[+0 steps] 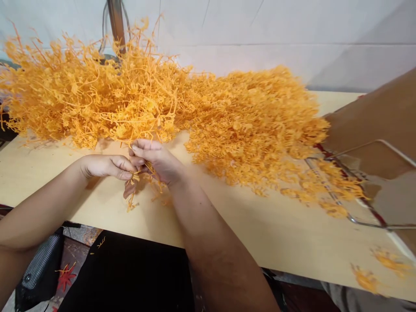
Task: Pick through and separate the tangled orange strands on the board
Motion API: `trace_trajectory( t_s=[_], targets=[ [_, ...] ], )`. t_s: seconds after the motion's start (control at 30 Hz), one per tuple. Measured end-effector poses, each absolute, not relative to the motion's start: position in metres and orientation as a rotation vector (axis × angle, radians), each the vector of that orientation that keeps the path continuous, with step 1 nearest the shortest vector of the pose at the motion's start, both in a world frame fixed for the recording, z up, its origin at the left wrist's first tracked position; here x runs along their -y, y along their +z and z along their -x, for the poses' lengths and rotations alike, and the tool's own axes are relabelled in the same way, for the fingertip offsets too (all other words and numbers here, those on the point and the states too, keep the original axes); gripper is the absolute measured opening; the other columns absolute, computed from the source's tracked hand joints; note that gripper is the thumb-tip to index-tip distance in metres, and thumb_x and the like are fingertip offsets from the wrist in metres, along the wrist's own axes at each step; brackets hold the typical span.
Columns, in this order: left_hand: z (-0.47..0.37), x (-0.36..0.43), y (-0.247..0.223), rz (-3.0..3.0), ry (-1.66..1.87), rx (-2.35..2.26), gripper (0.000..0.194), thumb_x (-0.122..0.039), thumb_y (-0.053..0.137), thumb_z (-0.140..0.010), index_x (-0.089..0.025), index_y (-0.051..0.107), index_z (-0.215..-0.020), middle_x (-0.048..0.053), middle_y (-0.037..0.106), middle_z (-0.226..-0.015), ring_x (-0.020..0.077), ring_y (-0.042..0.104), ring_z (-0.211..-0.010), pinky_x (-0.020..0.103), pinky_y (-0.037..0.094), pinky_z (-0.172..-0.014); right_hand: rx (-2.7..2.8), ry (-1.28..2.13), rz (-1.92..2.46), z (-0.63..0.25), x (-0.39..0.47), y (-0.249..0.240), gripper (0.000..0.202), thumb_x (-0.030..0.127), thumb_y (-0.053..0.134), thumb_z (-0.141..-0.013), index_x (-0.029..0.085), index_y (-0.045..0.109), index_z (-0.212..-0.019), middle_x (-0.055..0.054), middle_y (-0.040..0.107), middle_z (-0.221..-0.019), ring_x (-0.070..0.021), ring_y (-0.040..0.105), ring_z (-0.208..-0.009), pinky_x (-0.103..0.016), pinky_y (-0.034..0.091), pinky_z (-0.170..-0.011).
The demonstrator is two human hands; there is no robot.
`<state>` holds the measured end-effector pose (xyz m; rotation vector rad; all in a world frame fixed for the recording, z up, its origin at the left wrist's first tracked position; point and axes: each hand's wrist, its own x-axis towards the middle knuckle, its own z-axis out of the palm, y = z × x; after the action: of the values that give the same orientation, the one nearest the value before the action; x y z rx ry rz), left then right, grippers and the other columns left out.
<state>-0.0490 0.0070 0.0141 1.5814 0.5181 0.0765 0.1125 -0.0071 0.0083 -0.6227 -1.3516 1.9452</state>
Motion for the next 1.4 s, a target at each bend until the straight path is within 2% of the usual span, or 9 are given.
trace_trajectory(
  t_s=[0.17,0.37,0.53,0.7,0.9,1.13,1.23,1.33,1.4],
  targets=[
    [0.055,-0.011,0.017,-1.508,0.005,-0.496,0.03,-0.044,0.07,-0.061,-0.014,0.068,-0.063,0.008,0.063,-0.06,0.0173,0.059,-0.068,0.031,0.046,-0.073,1.35,1.936,0.522,-0.108,0.011,0.009,0.03,0.038,0.061,-0.069,0.019,0.039,-0.065,0.007,0.03,-0.049,-0.0043,0.031,-0.042,-0.019,0.022,-0.039],
    [0.057,-0.013,0.008,-1.387,0.305,-0.469,0.032,-0.044,0.061,-0.071,-0.013,0.065,-0.069,0.006,0.064,-0.066,0.0141,0.059,-0.067,0.031,0.045,-0.075,1.108,1.722,0.605,-0.107,0.004,0.006,0.024,0.035,0.054,-0.078,0.02,0.037,-0.069,0.005,0.034,-0.056,-0.0068,0.045,-0.053,-0.02,0.035,-0.049],
    [0.049,-0.014,0.007,-1.547,0.028,-0.496,0.038,-0.048,0.06,-0.071,-0.011,0.065,-0.067,0.005,0.064,-0.065,0.0126,0.057,-0.072,0.027,0.044,-0.08,1.241,1.967,0.64,-0.111,0.001,0.004,0.032,0.035,0.061,-0.073,0.018,0.035,-0.062,0.009,0.028,-0.045,-0.0039,0.035,-0.039,-0.017,0.024,-0.04],
    [0.054,-0.015,0.017,-1.625,-0.225,-0.443,0.033,-0.043,0.058,-0.074,-0.012,0.067,-0.069,0.004,0.065,-0.067,0.0102,0.055,-0.065,0.021,0.044,-0.07,1.29,2.168,0.718,-0.118,0.001,0.003,0.034,0.03,0.065,-0.067,0.017,0.035,-0.058,0.01,0.03,-0.042,-0.0003,0.021,-0.032,-0.015,0.014,-0.034],
    [0.064,-0.016,0.01,-1.434,0.245,-0.674,0.023,-0.03,0.059,-0.076,-0.01,0.066,-0.085,0.009,0.067,-0.087,0.0097,0.059,-0.071,0.024,0.045,-0.071,1.058,1.851,0.741,-0.113,0.001,0.007,0.014,0.02,0.062,-0.069,0.016,0.05,-0.064,0.002,0.053,-0.06,-0.0059,0.049,-0.052,-0.017,0.037,-0.045],
    [0.037,-0.007,0.002,-1.211,0.652,-0.874,0.032,-0.001,0.044,-0.061,-0.011,0.058,-0.087,0.0,0.056,-0.064,0.0052,0.051,-0.054,0.02,0.039,-0.055,1.039,1.644,0.667,-0.111,-0.002,0.0,0.014,0.03,0.064,-0.069,0.019,0.056,-0.071,-0.002,0.061,-0.081,-0.0119,0.055,-0.071,-0.025,0.044,-0.058],
    [0.026,-0.001,0.003,-1.142,0.788,-0.875,0.026,-0.003,0.042,-0.057,-0.013,0.052,-0.079,-0.002,0.051,-0.067,0.0045,0.046,-0.053,0.02,0.036,-0.051,1.044,1.634,0.638,-0.107,-0.002,-0.003,0.018,0.035,0.064,-0.069,0.02,0.056,-0.073,-0.001,0.06,-0.079,-0.0119,0.055,-0.068,-0.026,0.044,-0.058],
    [0.019,0.005,0.01,-1.22,0.908,-0.974,0.009,-0.011,0.047,-0.066,-0.015,0.046,-0.074,-0.003,0.047,-0.067,0.0047,0.043,-0.053,0.02,0.035,-0.05,1.027,1.576,0.672,-0.105,-0.004,-0.006,0.019,0.036,0.065,-0.068,0.02,0.056,-0.072,0.0,0.058,-0.073,-0.0109,0.053,-0.067,-0.026,0.043,-0.06],
    [0.018,0.007,0.014,-1.372,1.067,-1.129,0.012,-0.02,0.053,-0.07,-0.016,0.042,-0.07,-0.004,0.043,-0.063,0.0046,0.039,-0.053,0.02,0.033,-0.05,0.998,1.517,0.708,-0.104,-0.007,-0.008,0.019,0.035,0.066,-0.068,0.02,0.056,-0.071,0.001,0.056,-0.071,-0.01,0.052,-0.068,-0.025,0.043,-0.063]
  ],
)
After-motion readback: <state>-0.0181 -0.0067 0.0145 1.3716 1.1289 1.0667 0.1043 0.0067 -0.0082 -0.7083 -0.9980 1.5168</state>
